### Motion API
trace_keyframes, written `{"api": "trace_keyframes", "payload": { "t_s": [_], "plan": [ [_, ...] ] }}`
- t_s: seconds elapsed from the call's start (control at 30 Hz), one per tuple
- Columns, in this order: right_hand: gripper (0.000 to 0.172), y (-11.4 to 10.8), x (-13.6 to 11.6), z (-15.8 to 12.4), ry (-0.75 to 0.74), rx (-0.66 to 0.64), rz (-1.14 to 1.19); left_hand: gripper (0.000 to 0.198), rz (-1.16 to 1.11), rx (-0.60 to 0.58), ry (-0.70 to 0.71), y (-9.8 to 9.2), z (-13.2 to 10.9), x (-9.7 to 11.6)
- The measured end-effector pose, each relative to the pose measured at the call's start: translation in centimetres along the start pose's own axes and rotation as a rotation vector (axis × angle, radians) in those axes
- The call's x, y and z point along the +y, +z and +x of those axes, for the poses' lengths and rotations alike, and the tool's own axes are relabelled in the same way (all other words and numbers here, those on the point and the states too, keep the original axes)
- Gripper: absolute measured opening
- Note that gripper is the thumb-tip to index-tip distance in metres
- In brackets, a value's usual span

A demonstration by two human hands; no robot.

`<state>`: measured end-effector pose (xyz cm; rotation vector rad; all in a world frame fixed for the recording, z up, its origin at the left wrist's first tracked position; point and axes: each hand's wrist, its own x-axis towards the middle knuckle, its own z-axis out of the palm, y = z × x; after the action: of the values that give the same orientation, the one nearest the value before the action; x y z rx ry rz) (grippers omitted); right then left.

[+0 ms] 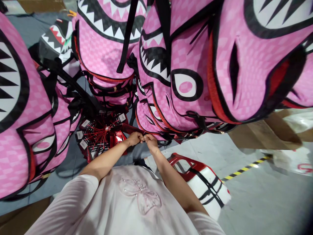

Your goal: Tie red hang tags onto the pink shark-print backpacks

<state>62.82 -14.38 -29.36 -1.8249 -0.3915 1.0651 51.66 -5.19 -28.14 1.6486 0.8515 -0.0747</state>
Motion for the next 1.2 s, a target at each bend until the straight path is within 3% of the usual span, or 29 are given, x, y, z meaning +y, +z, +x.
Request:
{"api": "trace_keyframes", "payload": {
  "t_s": [0.1, 0.23, 0.43, 0.6, 0.73, 0.87, 1.03, 1.2],
  "plan": [
    [0.026, -0.1, -0.2, -0.1, -0.033, 0.027, -0.016, 0.01, 0.058, 0.061, -0.024, 0.2, -0.2, 0.8],
    [0.023, 0.0, -0.2, -0.3, -0.053, 0.058, -0.019, 0.016, 0.153, 0.155, -0.044, 0.4, -0.7, 1.9],
    [0.022, 0.5, 0.2, -0.3, -0.052, 0.104, 0.011, 0.014, 0.177, 0.085, -0.018, -0.2, -1.6, 2.1],
    [0.027, 0.9, 0.4, -0.2, -0.016, 0.119, 0.044, 0.016, 0.207, 0.192, -0.041, -0.1, -2.0, 2.3],
    [0.028, 0.8, 0.4, -0.2, 0.017, 0.121, 0.069, 0.01, 0.215, 0.149, -0.018, 0.1, -2.1, 2.4],
    [0.029, 0.8, 0.4, -0.2, 0.042, 0.121, 0.078, 0.012, 0.258, 0.212, -0.03, 0.1, -2.3, 2.5],
    [0.036, 0.7, 0.5, -0.2, 0.051, 0.116, 0.084, 0.012, 0.285, 0.166, -0.029, 0.1, -2.6, 2.9],
    [0.037, 0.6, 0.5, -0.2, 0.049, 0.119, 0.088, 0.018, 0.332, 0.19, -0.026, 0.3, -2.6, 3.0]
  ]
}}
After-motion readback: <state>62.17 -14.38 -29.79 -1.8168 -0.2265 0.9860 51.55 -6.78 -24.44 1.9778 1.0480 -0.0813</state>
